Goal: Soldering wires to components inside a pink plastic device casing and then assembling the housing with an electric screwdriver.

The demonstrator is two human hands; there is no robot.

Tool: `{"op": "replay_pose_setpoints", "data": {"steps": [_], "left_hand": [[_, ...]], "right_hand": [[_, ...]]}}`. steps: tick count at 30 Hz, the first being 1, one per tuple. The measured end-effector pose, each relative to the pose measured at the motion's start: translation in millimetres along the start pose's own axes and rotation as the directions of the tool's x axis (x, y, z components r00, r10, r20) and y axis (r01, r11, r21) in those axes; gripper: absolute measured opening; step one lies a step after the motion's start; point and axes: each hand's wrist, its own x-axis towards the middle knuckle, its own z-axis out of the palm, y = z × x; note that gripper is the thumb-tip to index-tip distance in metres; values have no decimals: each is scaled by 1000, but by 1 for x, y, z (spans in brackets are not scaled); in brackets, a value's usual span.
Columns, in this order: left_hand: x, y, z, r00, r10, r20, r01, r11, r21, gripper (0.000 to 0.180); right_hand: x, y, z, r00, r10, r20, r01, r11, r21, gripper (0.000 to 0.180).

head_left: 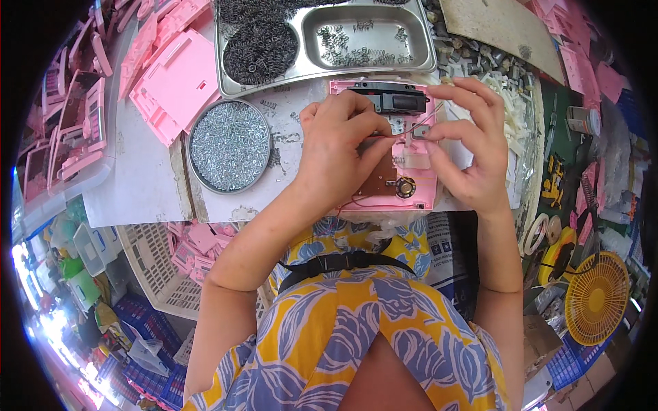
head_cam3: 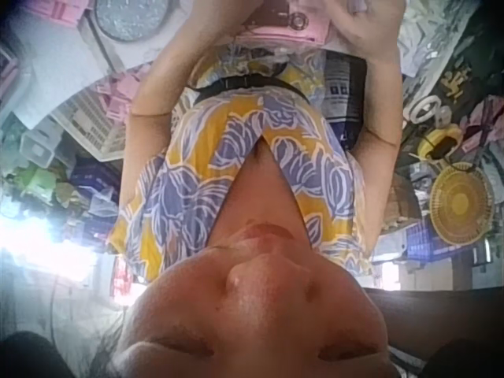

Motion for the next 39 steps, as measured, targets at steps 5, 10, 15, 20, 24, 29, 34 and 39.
{"op": "replay_pose_setpoints", "data": {"steps": [5, 10, 15, 20, 24, 29, 34, 39], "left_hand": [[5, -4, -15, 990, 101, 98, -100, 995, -19, 20], [6, 3, -12, 993, 95, 70, -98, 994, 40, 15], [9, 8, -2, 996, 76, 53, -83, 987, 135, 19], [10, 7, 1, 996, 85, 25, -87, 990, 112, 19], [10, 6, 0, 995, 100, 22, -101, 989, 103, 12], [7, 0, -6, 996, 80, -24, -81, 996, -27, 13], [0, 2, -19, 963, 268, 3, -268, 963, -14, 18], [-27, -4, -38, 933, 348, 97, -359, 920, 159, 20]], "right_hand": [[-4, -6, 5, 993, 114, 39, -106, 981, -163, 15], [-3, -3, 19, 986, 164, 16, -160, 978, -134, 16], [0, -1, 27, 986, 166, -6, -166, 986, 12, 17], [1, 3, 28, 990, 142, 11, -143, 989, 40, 16], [-2, 3, 27, 992, 121, 16, -122, 991, 59, 16], [-1, -5, 29, 990, 133, 54, -131, 991, -24, 17], [0, -1, 31, 994, 101, 50, -99, 995, -31, 16], [0, 0, 22, 999, 52, -16, -51, 998, 22, 15]]}}
